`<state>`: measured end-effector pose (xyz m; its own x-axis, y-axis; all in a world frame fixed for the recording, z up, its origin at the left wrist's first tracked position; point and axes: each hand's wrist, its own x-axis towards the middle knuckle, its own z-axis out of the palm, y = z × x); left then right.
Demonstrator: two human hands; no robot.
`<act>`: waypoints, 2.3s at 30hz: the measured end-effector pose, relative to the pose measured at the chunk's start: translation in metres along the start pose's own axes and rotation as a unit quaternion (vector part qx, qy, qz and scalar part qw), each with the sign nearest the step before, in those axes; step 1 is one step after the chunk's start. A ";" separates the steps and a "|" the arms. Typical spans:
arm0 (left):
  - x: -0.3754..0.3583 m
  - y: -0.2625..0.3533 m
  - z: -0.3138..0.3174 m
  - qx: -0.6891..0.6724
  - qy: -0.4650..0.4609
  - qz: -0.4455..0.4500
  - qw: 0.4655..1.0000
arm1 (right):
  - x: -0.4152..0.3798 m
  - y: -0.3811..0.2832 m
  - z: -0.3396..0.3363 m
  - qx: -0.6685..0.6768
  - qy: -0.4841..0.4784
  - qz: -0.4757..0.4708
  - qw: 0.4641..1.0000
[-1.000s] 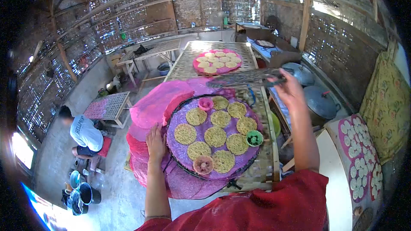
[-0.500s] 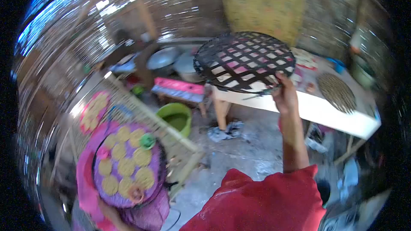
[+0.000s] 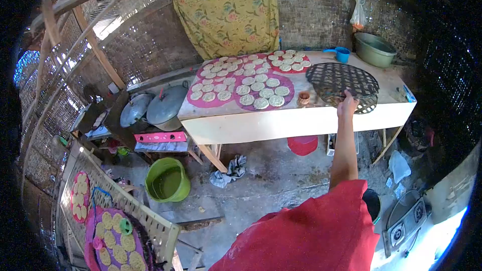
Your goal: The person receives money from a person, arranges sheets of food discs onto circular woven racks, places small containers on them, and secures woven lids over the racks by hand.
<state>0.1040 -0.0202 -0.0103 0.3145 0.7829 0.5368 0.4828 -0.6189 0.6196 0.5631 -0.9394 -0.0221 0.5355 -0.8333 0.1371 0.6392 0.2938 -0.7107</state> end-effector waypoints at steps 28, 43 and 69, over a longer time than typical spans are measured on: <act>-0.018 -0.054 -0.079 0.287 0.042 -0.055 0.955 | -0.727 0.047 0.321 -0.024 -0.951 -0.161 0.263; -0.018 -0.057 -0.082 0.272 0.027 -0.082 0.958 | -0.881 0.015 0.383 0.012 -0.951 0.038 0.306; -0.020 -0.056 -0.083 0.251 0.023 -0.096 0.963 | -0.803 -0.073 0.247 0.119 -0.966 -0.135 0.188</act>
<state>0.0034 -0.0067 -0.0081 0.1496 0.8689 0.4719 0.8666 -0.3450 0.3605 0.2228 -0.1761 0.0905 -0.4792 0.8232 0.3046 0.6700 0.5672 -0.4789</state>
